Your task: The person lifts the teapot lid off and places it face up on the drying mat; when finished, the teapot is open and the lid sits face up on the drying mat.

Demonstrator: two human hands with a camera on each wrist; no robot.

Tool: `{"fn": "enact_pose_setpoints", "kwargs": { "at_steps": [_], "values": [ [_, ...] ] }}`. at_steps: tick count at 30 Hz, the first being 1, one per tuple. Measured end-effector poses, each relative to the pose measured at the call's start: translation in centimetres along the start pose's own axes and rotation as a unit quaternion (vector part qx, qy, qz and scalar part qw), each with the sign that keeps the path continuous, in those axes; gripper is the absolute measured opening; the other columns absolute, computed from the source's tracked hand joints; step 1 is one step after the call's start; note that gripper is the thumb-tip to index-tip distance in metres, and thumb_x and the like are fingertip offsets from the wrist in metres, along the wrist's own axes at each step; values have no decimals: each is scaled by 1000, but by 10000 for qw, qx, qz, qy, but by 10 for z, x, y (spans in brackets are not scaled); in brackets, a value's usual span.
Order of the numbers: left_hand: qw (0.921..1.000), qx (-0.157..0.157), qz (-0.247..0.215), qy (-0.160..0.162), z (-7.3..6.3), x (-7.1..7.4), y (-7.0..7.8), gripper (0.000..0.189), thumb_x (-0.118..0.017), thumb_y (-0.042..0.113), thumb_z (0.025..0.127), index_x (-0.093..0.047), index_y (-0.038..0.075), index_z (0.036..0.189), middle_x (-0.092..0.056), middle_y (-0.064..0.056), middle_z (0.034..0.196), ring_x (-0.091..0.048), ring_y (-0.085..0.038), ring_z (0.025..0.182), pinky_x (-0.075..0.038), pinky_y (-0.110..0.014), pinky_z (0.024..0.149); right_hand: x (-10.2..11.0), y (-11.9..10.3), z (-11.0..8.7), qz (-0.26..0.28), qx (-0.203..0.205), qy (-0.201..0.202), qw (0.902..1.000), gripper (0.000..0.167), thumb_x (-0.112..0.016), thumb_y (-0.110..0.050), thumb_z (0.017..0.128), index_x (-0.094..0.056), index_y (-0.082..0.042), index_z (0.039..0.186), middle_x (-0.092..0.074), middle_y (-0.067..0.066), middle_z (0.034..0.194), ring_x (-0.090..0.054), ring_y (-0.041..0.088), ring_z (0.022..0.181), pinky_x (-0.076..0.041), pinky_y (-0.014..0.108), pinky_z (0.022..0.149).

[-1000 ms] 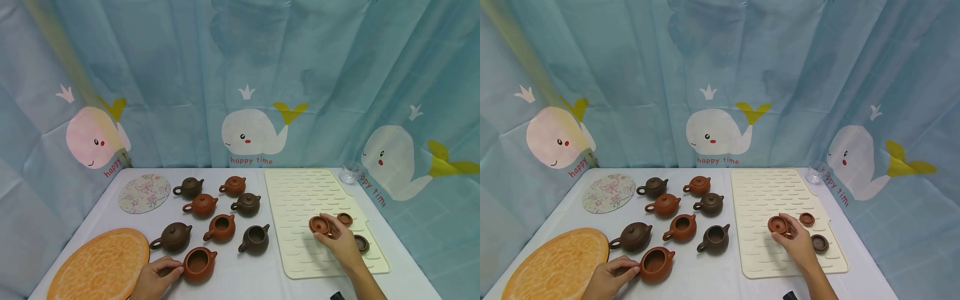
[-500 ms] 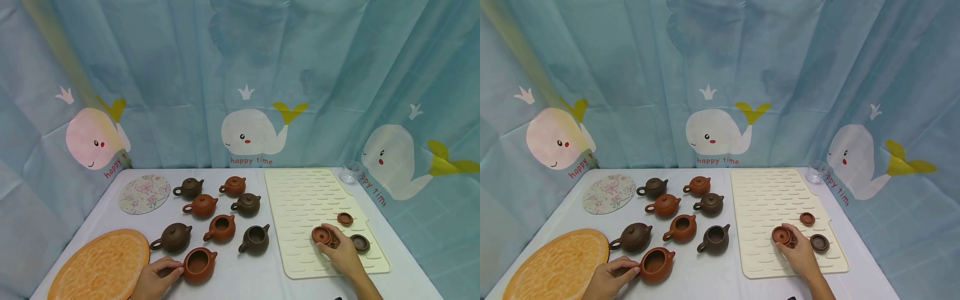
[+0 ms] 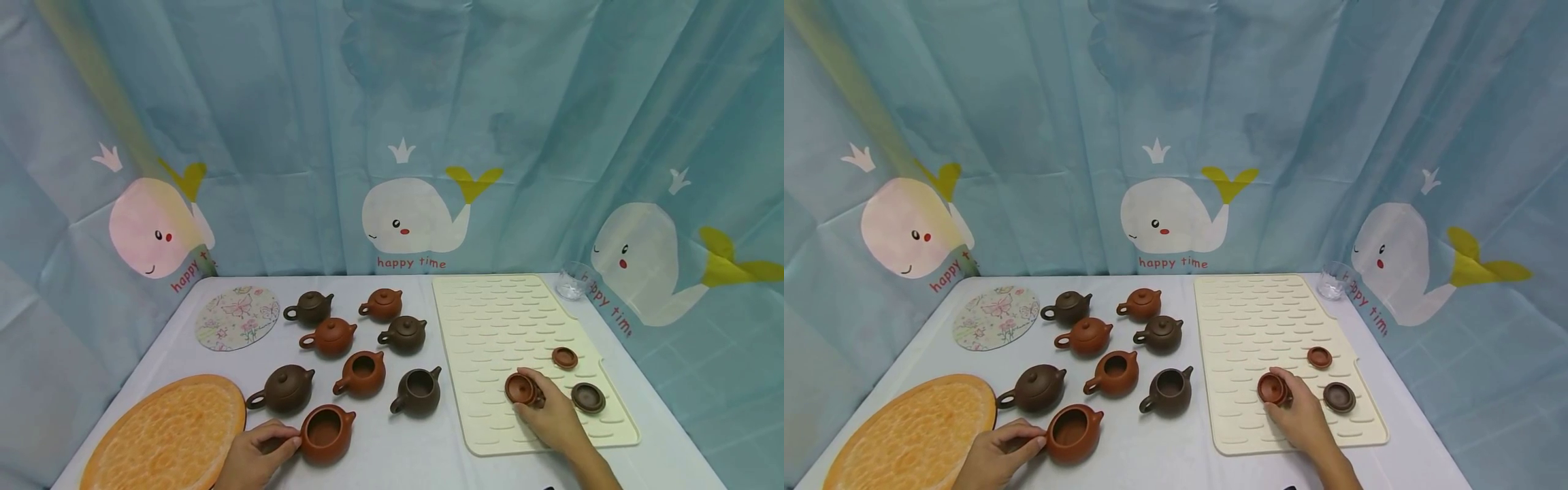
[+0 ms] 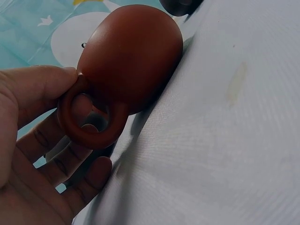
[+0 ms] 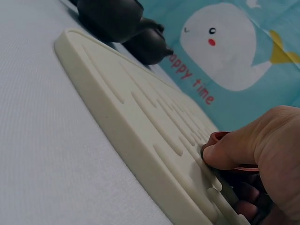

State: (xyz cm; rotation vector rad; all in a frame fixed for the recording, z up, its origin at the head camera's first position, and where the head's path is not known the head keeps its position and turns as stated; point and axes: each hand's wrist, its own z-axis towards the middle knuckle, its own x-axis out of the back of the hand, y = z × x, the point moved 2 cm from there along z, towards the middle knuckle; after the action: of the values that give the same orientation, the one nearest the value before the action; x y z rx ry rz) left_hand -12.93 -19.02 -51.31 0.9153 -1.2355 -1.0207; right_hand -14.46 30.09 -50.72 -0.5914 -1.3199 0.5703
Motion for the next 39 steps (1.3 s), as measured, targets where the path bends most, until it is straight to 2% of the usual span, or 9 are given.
{"fn": "enact_pose_setpoints", "kwargs": {
  "at_steps": [8, 14, 18, 21, 28, 34, 39],
  "values": [
    [10000, 15, 52, -10, 0, 0, 1, 11, -79, -3, 75, -74, 3, 82, -65, -9, 77, -62, -12, 70, -52, -24, 64, -2, -1, -1, -180, 158, 105, 9997, 67, -80, -4, 76, -52, -10, 136, -55, 18, 128, -59, 31, 104, -49, 43, 78],
    [9999, 122, 80, 6, 0, 0, 1, 11, -79, -4, 75, -74, 3, 82, -65, -8, 77, -62, -12, 70, -52, -24, 63, -2, -1, -4, -144, 418, 387, 9983, 65, -83, -3, 72, -57, -9, 131, -60, 15, 121, -61, 21, 89, -49, 32, 68],
    [9999, 139, 88, 8, 0, 0, 0, 12, -79, -5, 75, -74, 3, 82, -65, -9, 77, -62, -12, 70, -52, -24, 63, -2, 1, -7, -142, 464, 488, 9976, 65, -84, -3, 71, -58, -10, 130, -61, 9, 119, -60, 20, 91, -50, 29, 70],
    [9998, 175, 116, -8, 1, 0, 0, 12, -79, -4, 75, -74, 3, 83, -65, -6, 77, -62, -12, 70, -52, -24, 63, -1, 1, -8, -224, 402, 496, 9977, 64, -84, -4, 71, -58, -11, 129, -61, 5, 117, -60, 19, 95, -50, 31, 73],
    [9998, 182, 94, -3, 2, 0, 0, 12, -78, -4, 76, -74, 4, 83, -66, -4, 77, -63, -13, 69, -52, -24, 64, -1, 1, -9, -427, 383, 406, 9975, 64, -81, -1, 68, -59, -12, 128, -60, 2, 104, -56, 17, 89, -47, 37, 73],
    [9998, 155, 94, 13, 1, 0, 0, 12, -78, -4, 76, -74, 4, 83, -66, -4, 76, -63, -13, 69, -52, -23, 64, -3, 2, -10, -651, 642, 444, 9948, 69, -82, -2, 67, -57, -8, 131, -60, 5, 109, -58, 21, 96, -47, 45, 77],
    [9998, 174, 117, 8, 1, 0, 0, 11, -79, -3, 76, -74, 5, 82, -66, -3, 76, -63, -14, 69, -52, -24, 64, -2, 2, -11, -654, 740, 505, 9938, 71, -85, -7, 68, -55, -8, 133, -60, 6, 110, -58, 22, 97, -48, 44, 76]
  ]
}}
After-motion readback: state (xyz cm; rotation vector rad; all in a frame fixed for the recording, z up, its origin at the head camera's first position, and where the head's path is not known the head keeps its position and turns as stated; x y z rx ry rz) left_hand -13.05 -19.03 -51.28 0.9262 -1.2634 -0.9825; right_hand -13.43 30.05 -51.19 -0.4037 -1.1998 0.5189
